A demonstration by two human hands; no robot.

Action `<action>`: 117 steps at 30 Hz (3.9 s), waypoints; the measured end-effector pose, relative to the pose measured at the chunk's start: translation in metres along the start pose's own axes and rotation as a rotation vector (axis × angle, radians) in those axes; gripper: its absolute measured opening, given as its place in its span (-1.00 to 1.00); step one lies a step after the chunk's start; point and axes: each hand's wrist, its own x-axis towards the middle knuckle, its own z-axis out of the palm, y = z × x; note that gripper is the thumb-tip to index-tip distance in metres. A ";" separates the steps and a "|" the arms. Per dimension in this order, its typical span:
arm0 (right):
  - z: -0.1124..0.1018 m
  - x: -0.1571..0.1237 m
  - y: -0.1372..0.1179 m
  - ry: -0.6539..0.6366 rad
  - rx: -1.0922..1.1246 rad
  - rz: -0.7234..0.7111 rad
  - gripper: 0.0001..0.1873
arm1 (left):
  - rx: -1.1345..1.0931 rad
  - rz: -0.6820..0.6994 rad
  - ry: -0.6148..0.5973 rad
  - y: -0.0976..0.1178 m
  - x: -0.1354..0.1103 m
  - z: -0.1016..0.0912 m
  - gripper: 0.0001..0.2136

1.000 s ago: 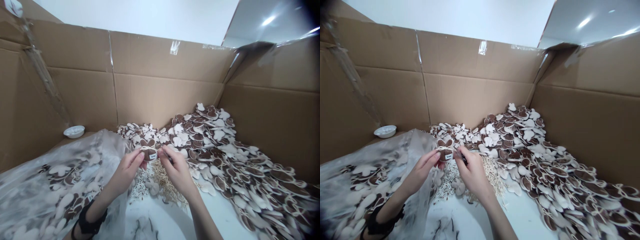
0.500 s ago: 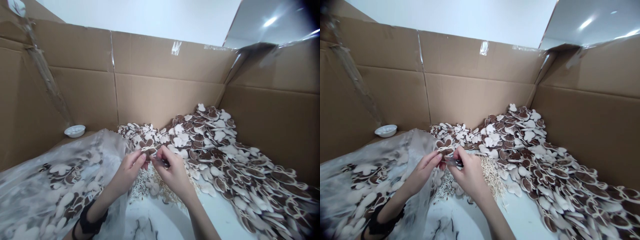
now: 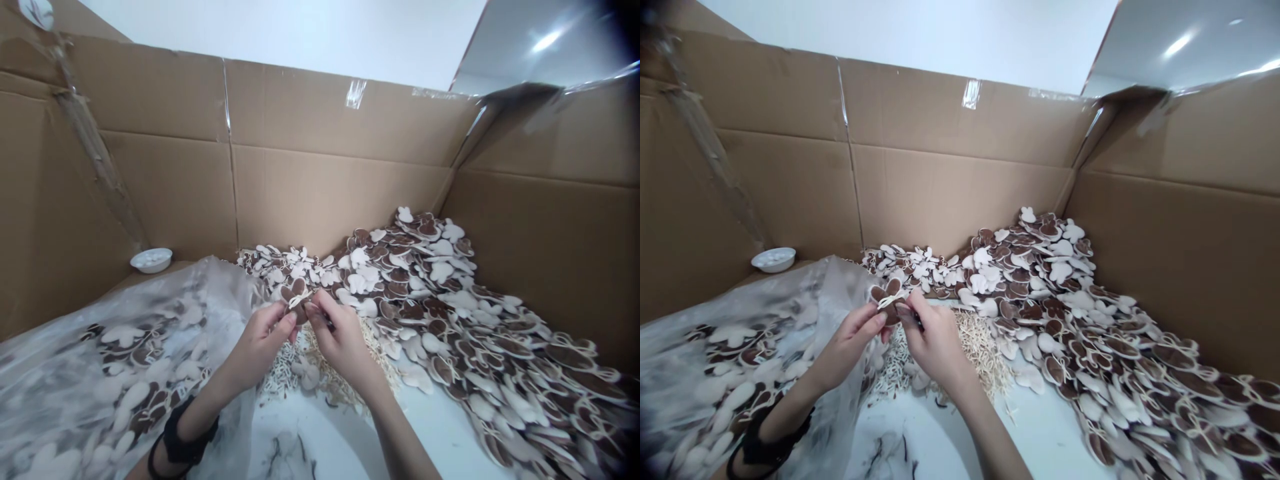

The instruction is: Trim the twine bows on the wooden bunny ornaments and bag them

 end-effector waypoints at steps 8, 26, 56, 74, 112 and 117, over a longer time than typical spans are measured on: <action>0.012 -0.009 -0.010 0.035 0.426 0.051 -0.60 | -0.274 -0.115 0.069 -0.004 -0.001 0.013 -0.75; 0.032 -0.010 -0.030 0.129 1.138 0.117 -0.56 | -1.041 -0.166 0.156 0.018 -0.006 0.027 -0.74; 0.020 0.016 0.028 -0.029 0.304 0.216 -0.57 | 0.250 -0.048 0.084 -0.004 0.011 -0.017 -0.71; 0.013 0.011 0.009 -0.048 0.301 0.129 -0.71 | 0.421 -0.060 -0.001 -0.022 0.017 -0.006 -0.84; -0.086 0.012 0.089 0.575 0.489 0.427 -0.78 | 1.037 0.124 -0.686 -0.092 0.018 0.036 -0.92; -0.073 0.013 0.072 0.470 0.444 0.361 -0.83 | 1.040 0.132 -0.740 -0.099 0.016 0.036 -0.82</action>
